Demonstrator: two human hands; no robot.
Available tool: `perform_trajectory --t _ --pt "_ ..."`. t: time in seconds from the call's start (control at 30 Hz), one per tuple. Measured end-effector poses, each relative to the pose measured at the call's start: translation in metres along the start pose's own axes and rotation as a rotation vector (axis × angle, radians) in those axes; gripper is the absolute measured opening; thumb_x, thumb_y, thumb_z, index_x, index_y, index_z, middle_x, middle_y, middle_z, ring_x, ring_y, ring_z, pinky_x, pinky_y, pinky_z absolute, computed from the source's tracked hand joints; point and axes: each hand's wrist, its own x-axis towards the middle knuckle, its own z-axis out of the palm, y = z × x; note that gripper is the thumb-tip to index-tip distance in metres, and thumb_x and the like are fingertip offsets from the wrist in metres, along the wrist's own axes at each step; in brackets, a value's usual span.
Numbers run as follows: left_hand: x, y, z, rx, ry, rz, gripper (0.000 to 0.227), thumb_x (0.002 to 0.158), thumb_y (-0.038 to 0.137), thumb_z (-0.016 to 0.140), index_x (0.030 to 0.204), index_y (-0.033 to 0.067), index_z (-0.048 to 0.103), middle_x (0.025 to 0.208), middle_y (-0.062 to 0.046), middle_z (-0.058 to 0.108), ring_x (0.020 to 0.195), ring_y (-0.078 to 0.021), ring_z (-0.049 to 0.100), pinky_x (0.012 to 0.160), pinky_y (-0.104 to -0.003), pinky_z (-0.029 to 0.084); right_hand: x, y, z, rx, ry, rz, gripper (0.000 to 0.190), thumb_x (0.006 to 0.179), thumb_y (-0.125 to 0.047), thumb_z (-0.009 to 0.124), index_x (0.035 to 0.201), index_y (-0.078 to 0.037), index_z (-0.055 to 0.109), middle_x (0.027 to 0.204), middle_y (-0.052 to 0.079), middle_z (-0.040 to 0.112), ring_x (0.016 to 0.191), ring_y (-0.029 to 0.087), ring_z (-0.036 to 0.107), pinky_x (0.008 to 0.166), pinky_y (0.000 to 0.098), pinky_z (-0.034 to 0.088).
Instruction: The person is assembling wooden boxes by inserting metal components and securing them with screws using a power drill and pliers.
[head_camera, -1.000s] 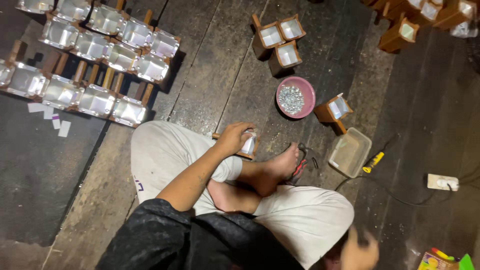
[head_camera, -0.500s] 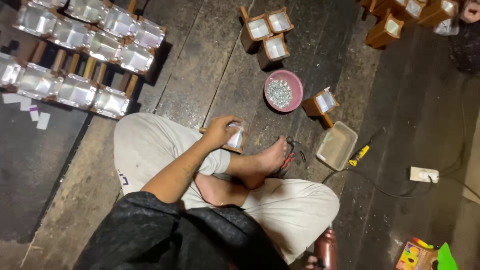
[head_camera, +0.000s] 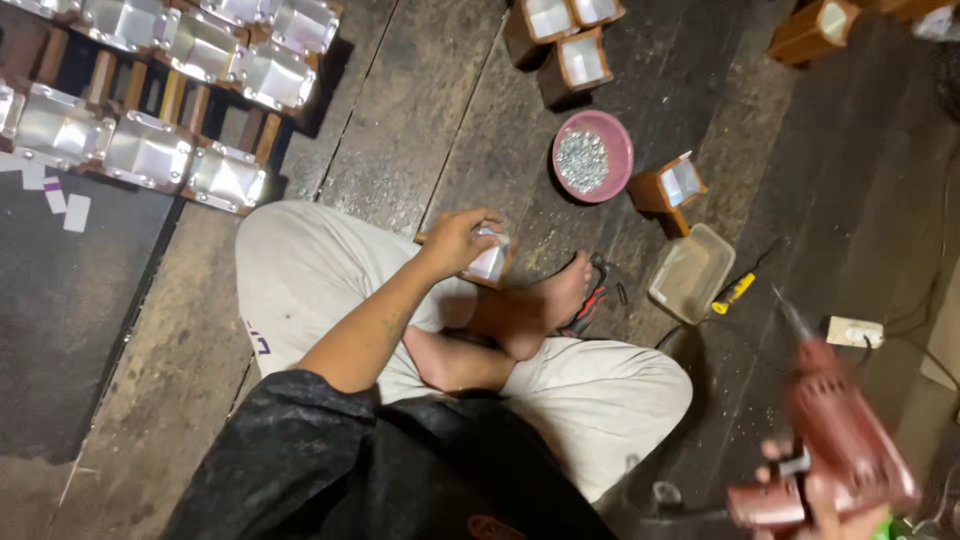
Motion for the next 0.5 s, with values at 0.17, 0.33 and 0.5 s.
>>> perform_trajectory --t 0.17,0.33,0.5 --pt "0.004 -0.002 0.001 -0.019 -0.095 -0.035 0.037 0.091 0.026 0.068 0.127 0.0163 0.063 0.115 -0.004 0.078 0.109 -0.0229 0.071 0.098 -0.035 0.048 0.071 -0.099 0.157 -0.052 -0.184 0.028 0.077 0.093 -0.016 0.067 0.161 -0.015 0.03 0.142 0.027 0.05 0.088 0.031 0.067 0.058 0.0318 0.057" --pt "0.003 0.02 -0.007 0.001 -0.08 -0.023 0.038 0.088 0.022 0.064 0.126 0.0162 0.065 0.113 -0.007 0.078 0.108 -0.0266 0.07 0.097 -0.035 0.048 0.097 -0.115 0.217 -0.434 -0.418 -0.049 0.078 0.084 0.003 0.062 0.154 -0.006 0.026 0.146 0.033 0.043 0.103 0.047 0.057 0.082 0.0486 0.048" --pt "-0.001 0.031 -0.014 -0.097 -0.09 -0.1 0.044 0.089 0.049 0.062 0.12 0.017 0.066 0.107 -0.011 0.076 0.099 -0.0297 0.068 0.087 -0.037 0.047 0.1 -0.126 0.269 -0.514 -0.596 -0.009 0.085 0.08 0.004 0.065 0.154 -0.006 0.023 0.142 0.033 0.042 0.088 0.04 0.062 0.062 0.0491 0.062"
